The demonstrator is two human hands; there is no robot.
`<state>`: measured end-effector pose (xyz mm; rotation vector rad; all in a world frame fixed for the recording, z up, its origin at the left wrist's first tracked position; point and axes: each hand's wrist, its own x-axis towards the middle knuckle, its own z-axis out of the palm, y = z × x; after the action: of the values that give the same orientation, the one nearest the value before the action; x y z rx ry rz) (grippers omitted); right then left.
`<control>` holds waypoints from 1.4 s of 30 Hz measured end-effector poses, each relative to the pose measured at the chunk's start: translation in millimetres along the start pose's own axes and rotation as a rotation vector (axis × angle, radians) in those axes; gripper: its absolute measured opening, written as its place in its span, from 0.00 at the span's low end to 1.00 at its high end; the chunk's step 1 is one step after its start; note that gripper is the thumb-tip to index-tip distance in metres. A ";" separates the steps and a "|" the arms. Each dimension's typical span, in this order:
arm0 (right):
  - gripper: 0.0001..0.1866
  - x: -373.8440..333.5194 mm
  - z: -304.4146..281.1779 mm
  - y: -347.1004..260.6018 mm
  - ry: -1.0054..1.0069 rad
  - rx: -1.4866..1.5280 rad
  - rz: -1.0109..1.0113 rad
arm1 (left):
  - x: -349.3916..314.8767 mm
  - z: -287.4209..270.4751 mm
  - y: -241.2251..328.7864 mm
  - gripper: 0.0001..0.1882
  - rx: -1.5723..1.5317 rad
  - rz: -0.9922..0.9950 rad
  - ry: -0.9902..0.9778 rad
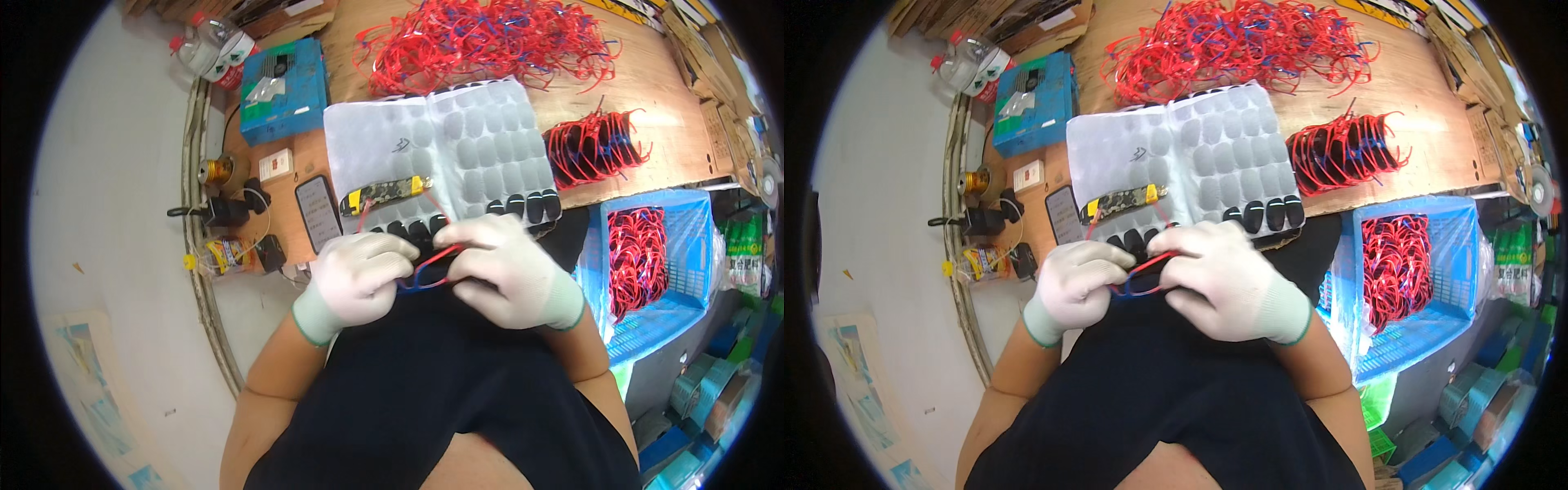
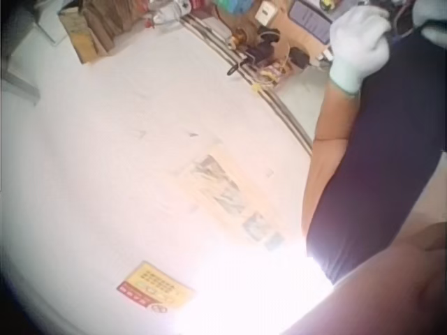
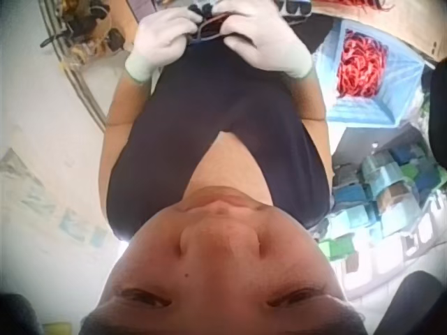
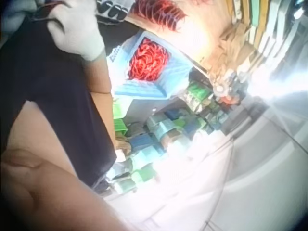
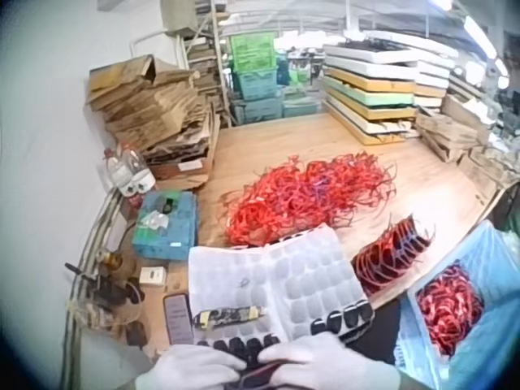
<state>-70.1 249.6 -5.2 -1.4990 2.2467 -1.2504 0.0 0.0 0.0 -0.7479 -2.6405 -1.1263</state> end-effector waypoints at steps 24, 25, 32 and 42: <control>0.06 9.4 35.5 17.1 0.318 0.222 0.100 | 34.7 80.1 10.1 0.17 -1.307 -0.422 0.613; 0.06 4.5 38.1 11.9 0.337 0.250 0.176 | 33.2 79.3 6.3 0.17 -1.233 -0.363 0.606; 0.14 -26.4 34.8 2.5 0.494 0.691 0.347 | 17.8 44.0 -0.5 0.22 -0.548 -0.409 0.141; 0.15 -8.6 36.3 -1.6 0.576 0.814 0.440 | 9.1 35.5 10.2 0.11 -0.389 -0.315 -0.119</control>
<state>-45.0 236.6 -29.6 -0.3599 1.7528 -2.2151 -1.3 34.8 -15.3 -0.4748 -2.7367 -1.7668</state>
